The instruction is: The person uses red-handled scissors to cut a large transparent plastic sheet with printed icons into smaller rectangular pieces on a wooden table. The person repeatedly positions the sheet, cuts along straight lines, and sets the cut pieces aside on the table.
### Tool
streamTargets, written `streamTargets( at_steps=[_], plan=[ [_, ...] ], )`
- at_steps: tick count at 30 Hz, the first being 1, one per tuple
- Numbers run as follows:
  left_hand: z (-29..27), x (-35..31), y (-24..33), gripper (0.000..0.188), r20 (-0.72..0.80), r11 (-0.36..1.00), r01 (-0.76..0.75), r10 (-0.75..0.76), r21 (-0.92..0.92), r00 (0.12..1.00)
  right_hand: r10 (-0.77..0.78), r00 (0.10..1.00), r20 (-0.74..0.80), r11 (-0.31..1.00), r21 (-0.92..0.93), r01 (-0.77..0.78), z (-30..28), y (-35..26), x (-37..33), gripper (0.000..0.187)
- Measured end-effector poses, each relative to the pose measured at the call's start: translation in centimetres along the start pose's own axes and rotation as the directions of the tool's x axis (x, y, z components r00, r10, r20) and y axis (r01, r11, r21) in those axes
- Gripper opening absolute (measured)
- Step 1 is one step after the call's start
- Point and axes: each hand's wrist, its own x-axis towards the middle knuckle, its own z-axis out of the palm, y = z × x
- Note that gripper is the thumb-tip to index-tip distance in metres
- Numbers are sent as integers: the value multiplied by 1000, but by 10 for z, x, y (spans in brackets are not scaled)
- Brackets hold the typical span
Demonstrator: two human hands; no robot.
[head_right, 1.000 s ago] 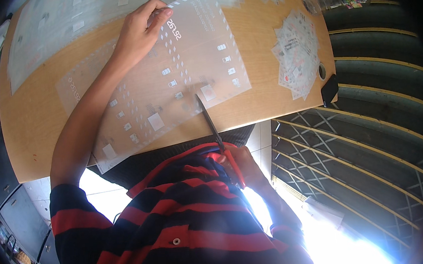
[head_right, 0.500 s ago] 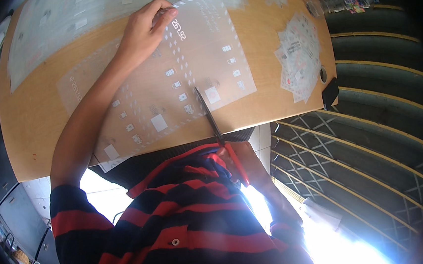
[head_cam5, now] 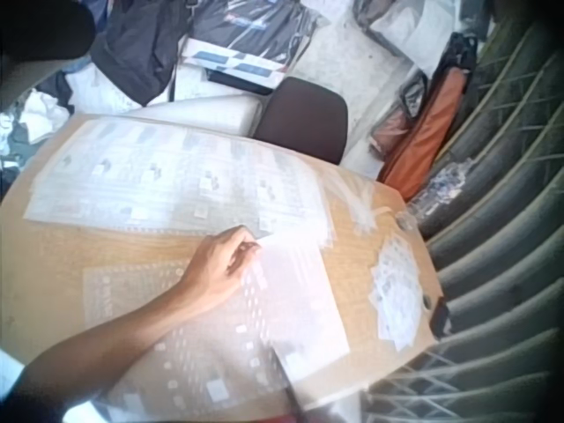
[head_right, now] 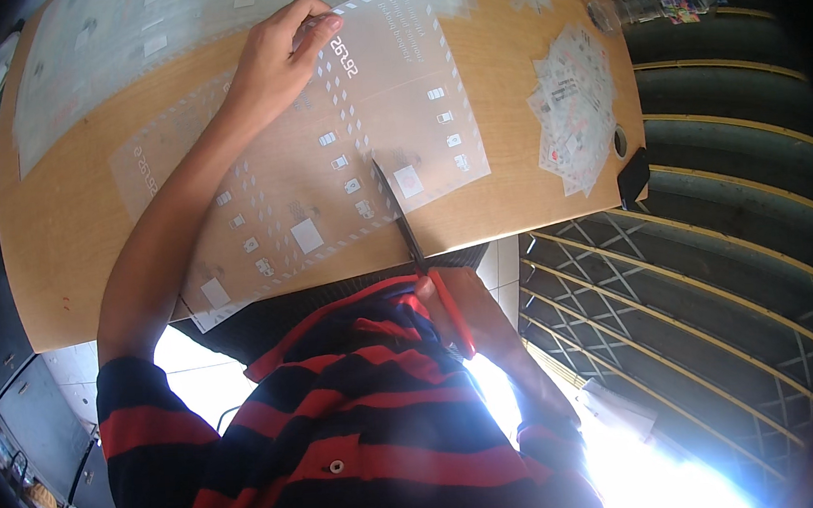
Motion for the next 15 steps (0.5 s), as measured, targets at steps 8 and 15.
streamTargets(
  at_steps=[8, 15],
  plan=[
    [-1, -1, -1, 27, 5, 1000, 6, -6, -9, 1000, 98, 994, -46, 993, 68, -95, 0, -18, 3, 69],
    [1, 0, 0, 26, -3, 1000, 16, -16, -16, 1000, -73, 995, -65, 990, -127, 64, 1, -7, 2, 59]
  ],
)
